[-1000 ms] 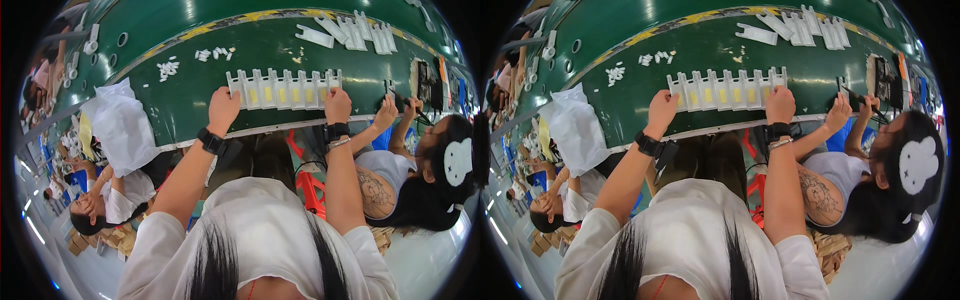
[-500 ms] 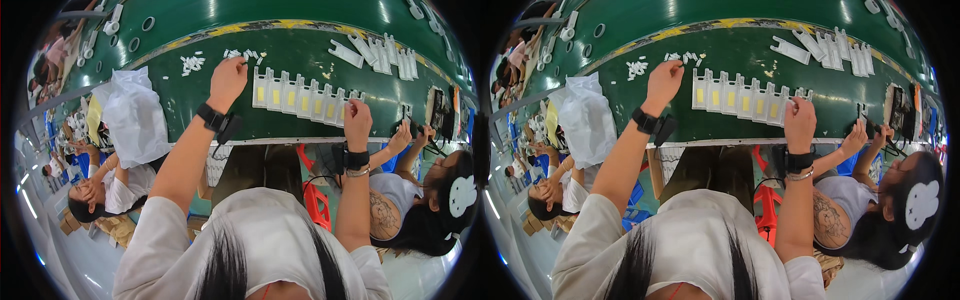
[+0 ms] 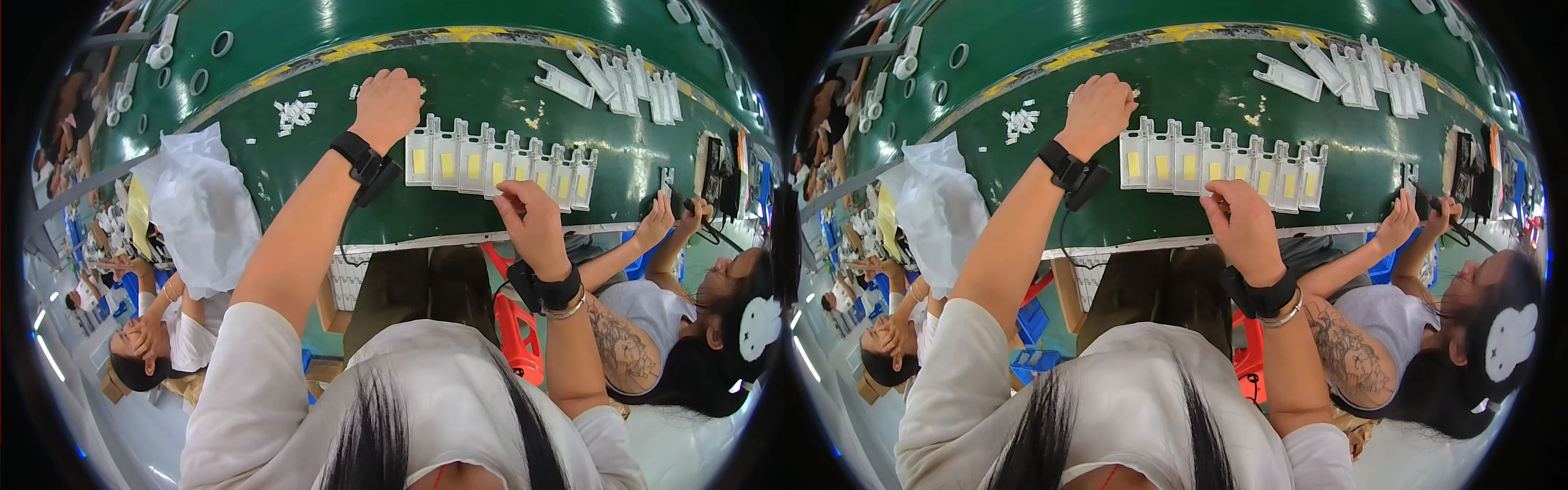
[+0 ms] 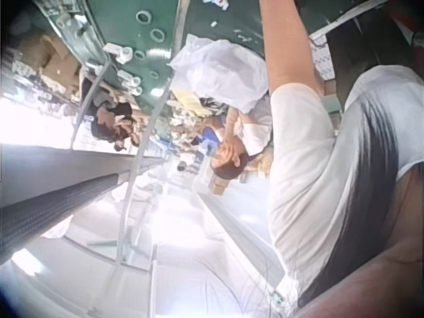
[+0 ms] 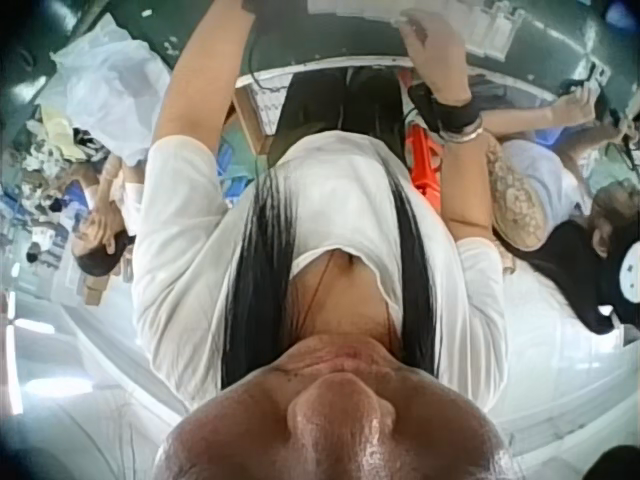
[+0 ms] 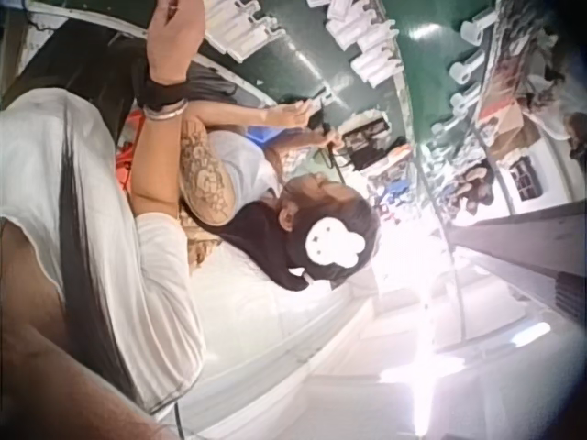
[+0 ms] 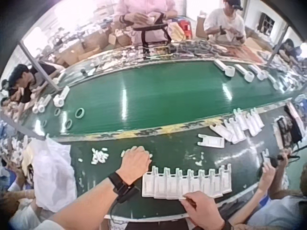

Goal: The recorder walks through a factory floor, retrieves a bin of LED panels, and sits at an assembly line to manually insert small white plastic clips into the LED housings.

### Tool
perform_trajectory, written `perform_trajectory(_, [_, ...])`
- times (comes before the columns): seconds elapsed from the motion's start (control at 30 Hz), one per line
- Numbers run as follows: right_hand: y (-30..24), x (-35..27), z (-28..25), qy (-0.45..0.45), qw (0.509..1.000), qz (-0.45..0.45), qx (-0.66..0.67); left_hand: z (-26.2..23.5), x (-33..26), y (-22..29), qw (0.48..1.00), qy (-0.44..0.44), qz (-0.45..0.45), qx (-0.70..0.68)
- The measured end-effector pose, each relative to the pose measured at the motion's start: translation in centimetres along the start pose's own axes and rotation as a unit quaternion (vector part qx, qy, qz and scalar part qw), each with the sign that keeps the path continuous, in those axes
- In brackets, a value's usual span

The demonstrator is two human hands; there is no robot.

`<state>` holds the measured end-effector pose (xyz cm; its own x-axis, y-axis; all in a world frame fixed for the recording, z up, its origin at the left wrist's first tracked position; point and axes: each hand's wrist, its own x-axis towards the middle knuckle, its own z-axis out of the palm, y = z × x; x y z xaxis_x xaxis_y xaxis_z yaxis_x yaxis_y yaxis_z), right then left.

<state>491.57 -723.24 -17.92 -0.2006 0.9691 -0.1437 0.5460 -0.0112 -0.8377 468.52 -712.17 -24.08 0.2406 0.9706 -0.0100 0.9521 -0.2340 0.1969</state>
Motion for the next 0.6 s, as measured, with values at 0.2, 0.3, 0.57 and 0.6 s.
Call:
perform_trajectory(0.2, [-1.1, 0.3, 0.5, 0.002, 1.0, 0.011, 0.008, -2.4, -0.4, 0.7, 0.951, 0.085, -0.117, -0.272])
perform_trajectory(0.3, [-2.5, 1.4, 1.9, 0.085, 0.991, -0.02, 0.098, -4.4, -3.5, 5.1, 0.767, 0.005, -0.23, -0.598])
perform_trajectory(0.57, [-2.3, 2.0, 2.2, 0.13, 0.983, -0.075, 0.106, -4.1, -6.8, 10.3, 0.497, -0.071, -0.33, -0.8])
perform_trajectory(0.6, [-2.3, 1.9, 1.9, 0.124, 0.985, -0.085, 0.085, -4.2, -6.8, 10.1, 0.496, -0.074, -0.33, -0.8])
